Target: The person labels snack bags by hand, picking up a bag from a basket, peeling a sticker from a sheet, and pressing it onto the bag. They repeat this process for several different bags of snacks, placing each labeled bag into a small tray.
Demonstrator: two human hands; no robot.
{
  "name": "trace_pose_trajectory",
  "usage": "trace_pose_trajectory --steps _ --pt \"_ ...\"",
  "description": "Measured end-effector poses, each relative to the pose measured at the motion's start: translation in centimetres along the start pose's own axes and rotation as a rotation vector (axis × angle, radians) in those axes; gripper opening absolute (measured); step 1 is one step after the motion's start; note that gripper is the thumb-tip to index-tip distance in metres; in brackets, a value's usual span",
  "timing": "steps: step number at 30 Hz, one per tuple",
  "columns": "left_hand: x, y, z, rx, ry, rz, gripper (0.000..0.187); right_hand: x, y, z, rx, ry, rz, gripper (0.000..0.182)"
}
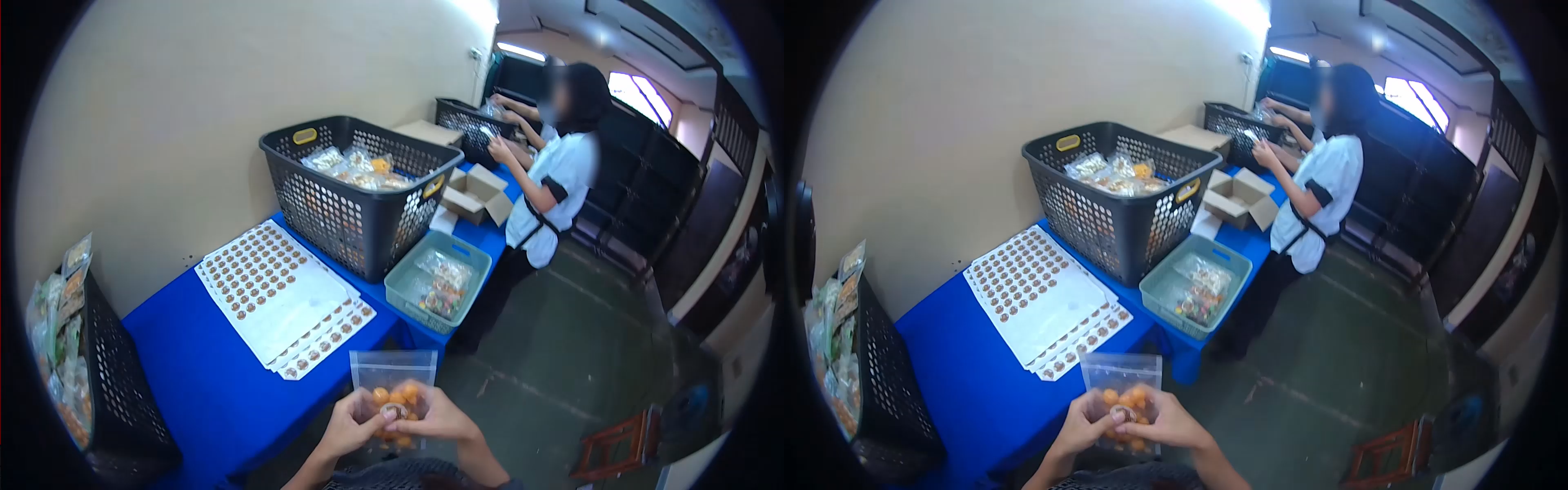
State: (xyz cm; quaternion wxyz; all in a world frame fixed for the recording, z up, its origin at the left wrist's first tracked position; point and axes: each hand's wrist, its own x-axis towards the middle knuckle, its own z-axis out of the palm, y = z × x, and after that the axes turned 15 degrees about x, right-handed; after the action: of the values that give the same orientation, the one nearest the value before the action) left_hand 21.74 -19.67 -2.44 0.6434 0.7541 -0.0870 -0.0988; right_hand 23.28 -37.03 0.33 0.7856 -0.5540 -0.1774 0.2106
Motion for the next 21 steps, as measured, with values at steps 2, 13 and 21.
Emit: trace_pose_trajectory --steps 2,13,21 --pt "0.5 -1.3 1.1 -0.036 -0.023 0.006 0.025 -0.4 0.1 -1.9 -0.068 -0.061 0.039 0.036" --pt "2.3 -0.3 2.0 -0.045 -0.138 -0.088 0.036 0.6 0.1 -3.8 0.071 -0.011 -0.054 0.030" --pt "4.5 -1.0 1.3 -0.062 -0.139 -0.051 0.048 2.5 1.1 -5.2 0.197 0.158 0.120 0.023"
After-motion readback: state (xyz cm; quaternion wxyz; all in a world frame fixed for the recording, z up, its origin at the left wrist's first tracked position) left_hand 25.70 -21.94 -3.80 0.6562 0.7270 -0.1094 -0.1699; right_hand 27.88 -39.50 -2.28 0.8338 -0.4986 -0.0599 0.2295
